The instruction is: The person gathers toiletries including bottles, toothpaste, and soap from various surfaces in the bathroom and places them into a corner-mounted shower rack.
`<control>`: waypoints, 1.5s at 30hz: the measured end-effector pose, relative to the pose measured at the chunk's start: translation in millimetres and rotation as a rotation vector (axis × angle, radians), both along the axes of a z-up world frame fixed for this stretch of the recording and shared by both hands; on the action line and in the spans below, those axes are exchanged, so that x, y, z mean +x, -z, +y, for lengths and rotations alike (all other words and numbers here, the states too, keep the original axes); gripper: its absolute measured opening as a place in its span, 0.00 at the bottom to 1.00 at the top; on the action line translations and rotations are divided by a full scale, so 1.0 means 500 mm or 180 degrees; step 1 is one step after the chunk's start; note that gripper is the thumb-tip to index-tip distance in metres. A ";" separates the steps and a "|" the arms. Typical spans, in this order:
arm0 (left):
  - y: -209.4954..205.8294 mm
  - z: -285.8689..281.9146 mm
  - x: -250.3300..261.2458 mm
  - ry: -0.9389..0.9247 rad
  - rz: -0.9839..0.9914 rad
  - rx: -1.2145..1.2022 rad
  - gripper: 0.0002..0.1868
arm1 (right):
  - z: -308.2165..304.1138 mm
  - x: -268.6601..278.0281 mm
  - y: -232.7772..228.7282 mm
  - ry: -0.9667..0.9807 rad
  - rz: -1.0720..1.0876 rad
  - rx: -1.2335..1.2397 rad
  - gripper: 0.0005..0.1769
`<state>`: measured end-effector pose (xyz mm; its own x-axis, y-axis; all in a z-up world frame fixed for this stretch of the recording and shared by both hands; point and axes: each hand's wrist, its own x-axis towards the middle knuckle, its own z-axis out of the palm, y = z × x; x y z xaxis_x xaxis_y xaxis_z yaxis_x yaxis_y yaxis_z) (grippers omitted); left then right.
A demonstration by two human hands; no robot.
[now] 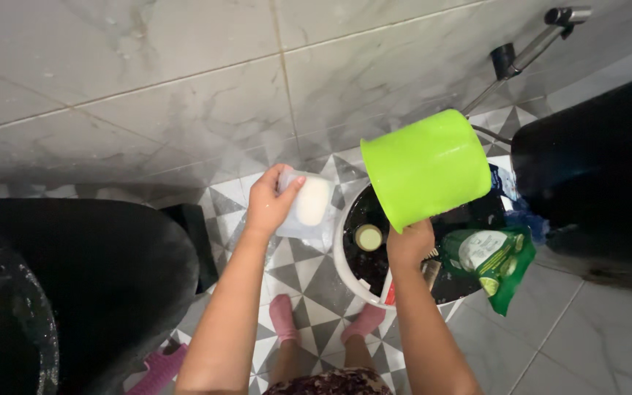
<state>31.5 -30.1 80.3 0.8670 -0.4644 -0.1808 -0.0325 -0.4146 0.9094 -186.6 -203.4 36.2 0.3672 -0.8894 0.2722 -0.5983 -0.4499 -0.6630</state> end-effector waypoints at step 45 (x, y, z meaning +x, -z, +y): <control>-0.351 0.000 -0.112 -0.0663 -0.0145 -0.0064 0.27 | 0.059 -0.056 -0.242 -0.0465 -0.0295 0.1402 0.44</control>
<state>-24.4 -30.1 255.6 0.9516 -0.2775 -0.1317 0.0107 -0.3985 0.9171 -214.8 -173.7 157.3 0.4892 -0.8683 -0.0820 -0.4790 -0.1889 -0.8572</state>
